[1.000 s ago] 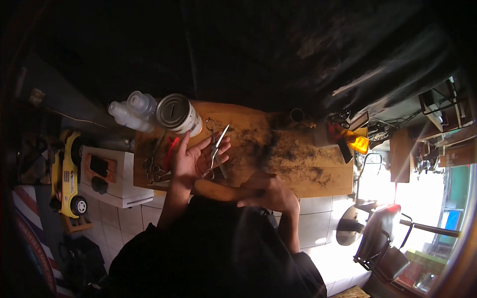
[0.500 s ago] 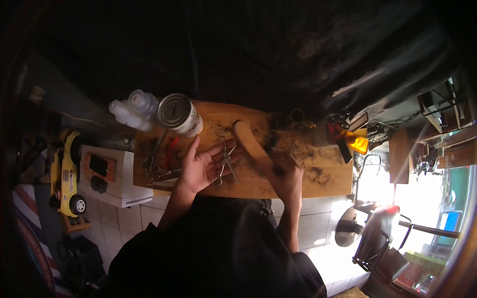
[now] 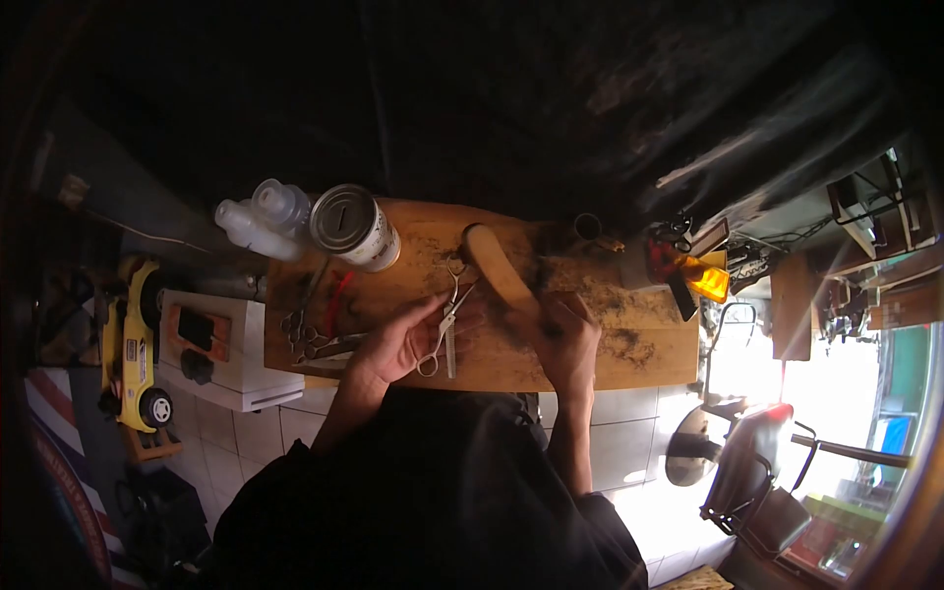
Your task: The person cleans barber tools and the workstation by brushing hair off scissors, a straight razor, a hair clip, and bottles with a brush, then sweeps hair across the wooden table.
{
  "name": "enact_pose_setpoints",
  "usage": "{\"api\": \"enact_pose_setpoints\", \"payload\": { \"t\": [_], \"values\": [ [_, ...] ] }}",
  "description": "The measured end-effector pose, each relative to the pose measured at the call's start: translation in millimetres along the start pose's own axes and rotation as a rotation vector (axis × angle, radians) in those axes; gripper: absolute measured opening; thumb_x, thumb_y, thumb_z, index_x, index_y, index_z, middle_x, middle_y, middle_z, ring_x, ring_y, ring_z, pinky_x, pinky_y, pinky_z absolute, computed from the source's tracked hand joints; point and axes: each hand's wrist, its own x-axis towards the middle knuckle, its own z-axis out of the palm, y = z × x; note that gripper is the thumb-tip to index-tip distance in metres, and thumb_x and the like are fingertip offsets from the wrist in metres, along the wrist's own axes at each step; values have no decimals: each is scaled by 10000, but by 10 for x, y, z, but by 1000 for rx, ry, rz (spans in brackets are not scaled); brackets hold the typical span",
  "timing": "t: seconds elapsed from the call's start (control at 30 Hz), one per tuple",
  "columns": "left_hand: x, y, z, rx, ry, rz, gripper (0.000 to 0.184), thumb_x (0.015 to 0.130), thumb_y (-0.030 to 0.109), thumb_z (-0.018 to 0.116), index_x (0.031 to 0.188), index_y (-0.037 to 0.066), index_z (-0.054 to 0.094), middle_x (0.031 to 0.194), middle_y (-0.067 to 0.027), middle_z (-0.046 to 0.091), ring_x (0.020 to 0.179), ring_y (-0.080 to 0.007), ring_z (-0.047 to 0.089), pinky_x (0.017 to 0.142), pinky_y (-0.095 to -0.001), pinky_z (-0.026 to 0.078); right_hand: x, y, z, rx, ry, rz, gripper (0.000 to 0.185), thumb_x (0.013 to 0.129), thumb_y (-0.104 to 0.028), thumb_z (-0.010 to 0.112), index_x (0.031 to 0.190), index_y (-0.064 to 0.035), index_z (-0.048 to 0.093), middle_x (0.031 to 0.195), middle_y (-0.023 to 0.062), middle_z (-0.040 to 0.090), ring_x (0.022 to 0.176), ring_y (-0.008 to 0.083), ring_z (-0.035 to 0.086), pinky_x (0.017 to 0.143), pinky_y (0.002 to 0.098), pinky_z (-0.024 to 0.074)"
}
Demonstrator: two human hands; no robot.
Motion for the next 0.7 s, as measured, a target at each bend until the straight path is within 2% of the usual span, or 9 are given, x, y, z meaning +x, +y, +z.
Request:
{"api": "enact_pose_setpoints", "payload": {
  "t": [0.07,0.1,0.23,0.37,0.43,0.47,0.6,0.63,0.7],
  "values": [
    [21,-31,36,166,10,20,514,1024,237,458,1449,-20,327,1379,-173,506,1269,-244,514,1045,-382,461,16,-3,8,-22,54,18,393,674,-175,868,979,20,714,815,110,646,688,196,634,599,316,493],
    [29,-25,64,89,24,7,433,1008,115,474,1404,-34,382,1316,-173,555,1221,-248,555,1020,-371,488,21,-2,0,-33,73,20,391,677,-175,866,978,22,713,822,111,647,696,197,635,605,318,495],
    [43,-75,-95,37,142,2,346,1014,204,474,1261,-36,504,1187,-165,626,1087,-255,635,955,-367,533,14,66,-90,-17,-30,94,415,672,-193,871,990,21,711,867,123,663,726,219,647,647,334,513],
    [93,-183,-427,-296,162,3,355,1018,305,454,1078,-21,582,1054,-175,668,991,-274,672,903,-382,556,-26,78,-160,145,-355,-150,450,629,-256,888,960,2,726,907,123,681,800,255,660,712,343,525],
    [108,-116,-208,-374,259,51,428,1022,383,417,953,-2,591,1016,-196,673,966,-319,674,876,-430,554,-26,-5,-122,243,-496,-184,471,614,-283,898,931,15,720,883,121,665,824,247,659,709,337,516],
    [129,-113,-311,-403,54,67,537,1020,478,346,918,3,574,1104,-240,649,1055,-351,640,949,-465,508,-23,-33,-100,291,-567,-203,482,606,-297,903,916,22,717,871,121,657,837,243,659,707,335,511],
    [125,-64,23,-281,-107,132,822,956,666,259,1247,-53,530,1340,-275,516,1313,-322,464,1102,-470,370,-1,-51,32,136,-363,-252,470,623,-245,898,953,29,705,852,105,655,735,210,654,642,308,505],
    [84,-27,106,-257,-40,96,907,929,712,262,1413,-46,385,1432,-224,443,1352,-299,419,1129,-465,334,3,-50,36,104,-307,-192,455,633,-233,893,953,29,703,850,104,654,724,201,649,636,303,503],
    [75,-53,68,-338,-68,56,926,924,726,241,1441,-35,337,1463,-205,409,1366,-294,400,1148,-457,303,20,-41,37,39,-194,-73,425,653,-210,883,954,28,699,848,102,652,701,182,638,624,294,498]
  ]
}}
